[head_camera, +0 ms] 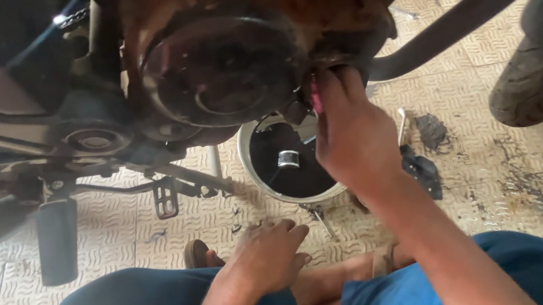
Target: The person wipes the motorcycle engine with a cloth and removes the oil filter cover. They wipe the cover and the filter housing, then clean the filter cover and its components with the cloth before holding the cover up.
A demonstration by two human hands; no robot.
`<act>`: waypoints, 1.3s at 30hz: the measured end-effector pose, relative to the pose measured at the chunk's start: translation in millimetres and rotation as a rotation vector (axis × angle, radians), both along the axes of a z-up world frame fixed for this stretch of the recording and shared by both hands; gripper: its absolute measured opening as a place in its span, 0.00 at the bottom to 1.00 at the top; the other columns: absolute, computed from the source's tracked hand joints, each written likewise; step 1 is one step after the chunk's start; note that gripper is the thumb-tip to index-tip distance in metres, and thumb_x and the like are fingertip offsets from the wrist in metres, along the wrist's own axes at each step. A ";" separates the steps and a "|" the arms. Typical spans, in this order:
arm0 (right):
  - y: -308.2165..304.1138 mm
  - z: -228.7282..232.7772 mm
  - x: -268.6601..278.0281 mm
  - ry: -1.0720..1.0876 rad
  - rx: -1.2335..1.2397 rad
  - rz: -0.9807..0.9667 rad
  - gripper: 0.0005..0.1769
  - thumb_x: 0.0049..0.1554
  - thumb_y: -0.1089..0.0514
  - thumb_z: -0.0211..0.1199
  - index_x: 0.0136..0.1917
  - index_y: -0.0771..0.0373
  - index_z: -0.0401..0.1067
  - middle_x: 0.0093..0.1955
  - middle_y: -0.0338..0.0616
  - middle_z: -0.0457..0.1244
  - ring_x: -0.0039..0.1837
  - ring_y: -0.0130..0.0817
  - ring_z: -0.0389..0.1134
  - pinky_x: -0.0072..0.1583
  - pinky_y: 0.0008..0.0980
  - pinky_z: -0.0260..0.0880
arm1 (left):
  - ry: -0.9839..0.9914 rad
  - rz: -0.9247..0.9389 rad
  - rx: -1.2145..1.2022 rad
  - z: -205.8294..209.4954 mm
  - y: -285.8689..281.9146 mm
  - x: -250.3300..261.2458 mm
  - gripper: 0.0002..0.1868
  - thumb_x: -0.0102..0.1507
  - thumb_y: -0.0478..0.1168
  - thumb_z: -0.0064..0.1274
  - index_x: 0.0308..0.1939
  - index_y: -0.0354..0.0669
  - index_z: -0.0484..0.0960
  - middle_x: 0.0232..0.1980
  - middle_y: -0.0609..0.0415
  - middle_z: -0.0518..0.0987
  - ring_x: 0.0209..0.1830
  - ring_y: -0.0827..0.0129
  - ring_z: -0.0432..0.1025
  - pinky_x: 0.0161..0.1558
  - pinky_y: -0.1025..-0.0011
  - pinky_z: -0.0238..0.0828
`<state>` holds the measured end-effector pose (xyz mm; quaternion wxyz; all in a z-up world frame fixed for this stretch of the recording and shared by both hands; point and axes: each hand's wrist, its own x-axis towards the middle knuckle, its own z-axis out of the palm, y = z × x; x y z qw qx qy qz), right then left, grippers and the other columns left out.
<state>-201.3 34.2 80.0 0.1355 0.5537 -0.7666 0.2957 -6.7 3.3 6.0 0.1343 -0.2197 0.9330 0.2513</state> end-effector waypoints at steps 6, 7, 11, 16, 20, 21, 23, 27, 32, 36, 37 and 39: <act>38.2 1.7 -71.5 -0.569 -0.026 0.359 0.20 0.58 0.66 0.65 0.64 0.65 0.73 0.55 0.48 0.71 0.53 0.42 0.75 0.53 0.35 0.76 | -0.040 0.023 0.014 -11.7 0.8 -2.4 0.23 0.62 0.49 0.55 0.59 0.46 0.75 0.56 0.45 0.77 0.56 0.45 0.73 0.55 0.45 0.67; 46.1 5.2 -87.4 -0.710 0.096 0.481 0.19 0.58 0.67 0.64 0.63 0.66 0.74 0.56 0.46 0.73 0.57 0.39 0.74 0.57 0.33 0.76 | -0.047 0.034 0.009 -14.0 0.3 -3.0 0.23 0.62 0.49 0.55 0.58 0.46 0.75 0.56 0.45 0.77 0.55 0.45 0.74 0.55 0.45 0.67; 83.5 48.6 -109.8 -0.805 -0.120 0.230 0.11 0.58 0.67 0.63 0.55 0.68 0.73 0.51 0.45 0.70 0.53 0.28 0.74 0.55 0.29 0.78 | -0.041 0.019 0.008 -38.2 12.2 -21.7 0.20 0.62 0.48 0.53 0.56 0.45 0.76 0.54 0.45 0.79 0.54 0.46 0.74 0.54 0.45 0.68; 107.7 44.1 -139.1 -0.832 -0.230 0.174 0.17 0.59 0.71 0.64 0.62 0.70 0.71 0.46 0.46 0.67 0.40 0.27 0.66 0.40 0.23 0.62 | 0.270 0.033 0.107 -32.3 49.2 -73.3 0.13 0.62 0.43 0.52 0.46 0.41 0.81 0.49 0.42 0.81 0.51 0.46 0.75 0.52 0.48 0.71; 106.0 56.9 -131.1 -0.905 -0.314 0.235 0.16 0.54 0.72 0.64 0.56 0.69 0.71 0.47 0.40 0.68 0.43 0.23 0.69 0.44 0.21 0.70 | 0.231 0.055 -0.050 -108.4 69.2 -158.2 0.14 0.59 0.38 0.52 0.47 0.41 0.81 0.54 0.42 0.79 0.56 0.47 0.74 0.53 0.51 0.72; 107.0 55.3 -134.2 -0.925 -0.296 0.265 0.16 0.53 0.72 0.64 0.56 0.68 0.72 0.46 0.40 0.68 0.43 0.23 0.69 0.44 0.20 0.69 | 0.259 0.052 -0.125 -117.1 72.4 -175.1 0.17 0.57 0.37 0.54 0.50 0.40 0.80 0.56 0.42 0.78 0.58 0.47 0.73 0.53 0.52 0.72; 107.9 45.6 -143.9 -0.944 -0.278 0.293 0.17 0.53 0.72 0.64 0.57 0.68 0.73 0.46 0.39 0.68 0.43 0.22 0.68 0.45 0.19 0.68 | 0.287 0.048 -0.200 -135.6 75.5 -204.5 0.20 0.55 0.37 0.55 0.52 0.39 0.79 0.58 0.43 0.77 0.60 0.48 0.72 0.53 0.53 0.71; 106.7 33.5 -153.2 -0.845 -0.175 0.355 0.13 0.61 0.70 0.66 0.59 0.67 0.74 0.44 0.36 0.67 0.44 0.17 0.65 0.45 0.19 0.65 | 0.132 0.041 -0.318 -160.6 77.7 -234.2 0.35 0.50 0.40 0.61 0.61 0.34 0.73 0.62 0.40 0.73 0.61 0.48 0.69 0.56 0.54 0.70; 107.5 39.9 -148.1 -0.692 -0.085 0.242 0.11 0.60 0.69 0.67 0.56 0.67 0.75 0.41 0.37 0.67 0.42 0.16 0.62 0.42 0.20 0.61 | 0.049 0.088 -0.194 -138.3 80.6 -214.6 0.35 0.52 0.36 0.63 0.63 0.33 0.72 0.64 0.39 0.72 0.63 0.49 0.69 0.52 0.57 0.76; 108.7 46.6 -147.2 -0.749 -0.100 0.321 0.14 0.58 0.68 0.64 0.59 0.65 0.76 0.45 0.35 0.70 0.44 0.15 0.65 0.43 0.19 0.64 | 0.192 0.234 0.158 -73.1 65.0 -171.9 0.36 0.50 0.43 0.72 0.59 0.37 0.75 0.58 0.40 0.75 0.57 0.49 0.71 0.53 0.60 0.74; 110.7 45.8 -147.0 -0.787 -0.117 0.373 0.15 0.58 0.68 0.64 0.59 0.65 0.76 0.47 0.35 0.70 0.47 0.15 0.67 0.46 0.19 0.67 | 0.242 0.319 0.403 -62.2 60.4 -158.6 0.35 0.50 0.45 0.73 0.58 0.37 0.77 0.53 0.42 0.78 0.53 0.52 0.74 0.50 0.63 0.75; 110.2 44.5 -145.2 -0.844 -0.074 0.309 0.16 0.58 0.67 0.66 0.60 0.64 0.77 0.45 0.37 0.70 0.43 0.18 0.66 0.42 0.21 0.64 | 0.300 0.442 0.721 -48.5 45.2 -129.6 0.33 0.52 0.42 0.71 0.57 0.35 0.76 0.50 0.44 0.78 0.48 0.56 0.75 0.45 0.65 0.76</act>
